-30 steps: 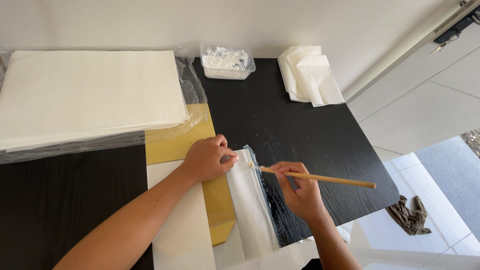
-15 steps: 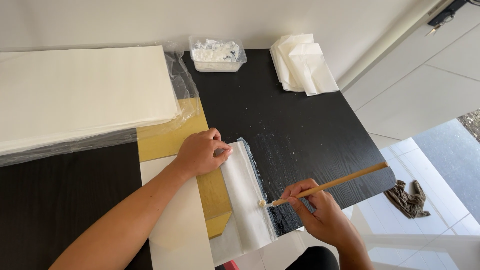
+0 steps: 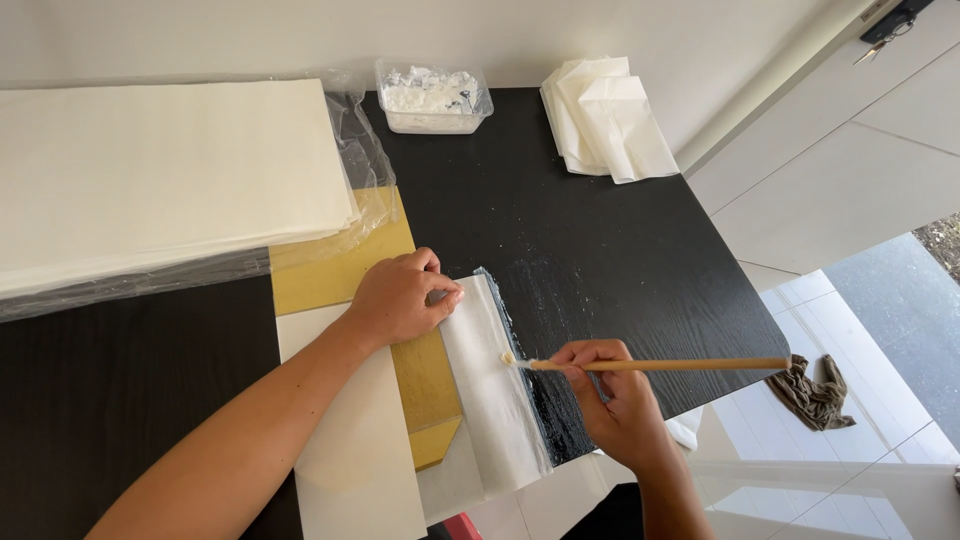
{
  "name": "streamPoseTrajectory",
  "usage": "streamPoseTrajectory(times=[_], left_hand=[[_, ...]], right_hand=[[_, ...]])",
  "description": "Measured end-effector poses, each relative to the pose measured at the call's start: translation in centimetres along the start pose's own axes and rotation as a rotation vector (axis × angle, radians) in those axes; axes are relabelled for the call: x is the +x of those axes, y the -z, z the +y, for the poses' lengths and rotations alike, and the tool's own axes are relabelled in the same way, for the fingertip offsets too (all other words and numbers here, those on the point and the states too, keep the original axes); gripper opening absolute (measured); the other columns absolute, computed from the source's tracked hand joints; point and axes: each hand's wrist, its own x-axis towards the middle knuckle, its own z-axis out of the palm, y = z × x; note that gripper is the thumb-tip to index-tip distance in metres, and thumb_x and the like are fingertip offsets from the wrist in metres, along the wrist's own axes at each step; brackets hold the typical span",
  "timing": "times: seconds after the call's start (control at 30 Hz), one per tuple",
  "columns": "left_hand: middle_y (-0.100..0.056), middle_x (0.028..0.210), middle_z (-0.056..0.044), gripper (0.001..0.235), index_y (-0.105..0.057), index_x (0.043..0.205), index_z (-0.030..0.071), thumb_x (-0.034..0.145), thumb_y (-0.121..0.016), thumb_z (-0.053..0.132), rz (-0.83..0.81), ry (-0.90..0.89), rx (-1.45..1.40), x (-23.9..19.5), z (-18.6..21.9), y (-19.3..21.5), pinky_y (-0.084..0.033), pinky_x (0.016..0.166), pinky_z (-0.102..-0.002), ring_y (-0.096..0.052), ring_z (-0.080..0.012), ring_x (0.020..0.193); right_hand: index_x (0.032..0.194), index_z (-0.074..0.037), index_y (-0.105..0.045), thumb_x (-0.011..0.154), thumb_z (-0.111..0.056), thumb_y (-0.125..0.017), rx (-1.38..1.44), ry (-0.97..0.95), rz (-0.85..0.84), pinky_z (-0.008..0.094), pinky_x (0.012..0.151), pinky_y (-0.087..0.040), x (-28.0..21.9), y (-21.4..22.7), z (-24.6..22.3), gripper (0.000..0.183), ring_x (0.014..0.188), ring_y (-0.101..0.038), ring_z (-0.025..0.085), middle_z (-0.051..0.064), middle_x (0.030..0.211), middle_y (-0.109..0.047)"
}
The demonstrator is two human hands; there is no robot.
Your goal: Manually assembling paper bags by folding paper around a template and gluing the edges.
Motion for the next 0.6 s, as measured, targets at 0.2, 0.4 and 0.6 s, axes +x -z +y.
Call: streamPoseTrajectory(times=[0.2,0.4,0.6], left_hand=[[-0.061,0.092,0.004,0.031,-0.083,0.104,0.028,0.097,-0.060,0.047,0.021,-0.025,-0.009,-0.1,-0.2,-0.1,-0.052,0.060,-0.036,-0.063,-0.0177,0.068],[-0.062,0.095,0.003,0.032,-0.083,0.107,0.028,0.097,-0.060,0.047,0.005,-0.020,0.003,-0.1,-0.1,0.1,-0.053,0.060,-0.035,-0.065,-0.0186,0.073],[-0.061,0.096,0.004,0.033,-0.083,0.105,0.028,0.097,-0.058,0.048,0.021,-0.028,0.000,-0.1,-0.4,-0.4,-0.051,0.059,-0.037,-0.062,-0.0185,0.066]], right_hand=[[0.096,-0.013,-0.050,0.101,-0.014,-0.055,0.020,-0.067,-0.128,0.028,0.059,-0.045,-2.3,2.2,-1.8,0.007,0.072,-0.064,0.013,0.004,0.098,-0.077],[0.098,-0.012,-0.051,0.099,-0.013,-0.058,0.082,-0.048,-0.168,0.027,0.058,-0.050,-3.2,3.2,-1.6,0.007,0.080,-0.080,0.018,0.008,0.097,-0.076],[0.104,-0.011,-0.051,0.101,-0.007,-0.056,0.143,0.141,0.078,0.026,0.077,-0.062,-1.4,1.0,-1.0,0.007,0.095,-0.079,0.022,0.013,0.105,-0.075]])
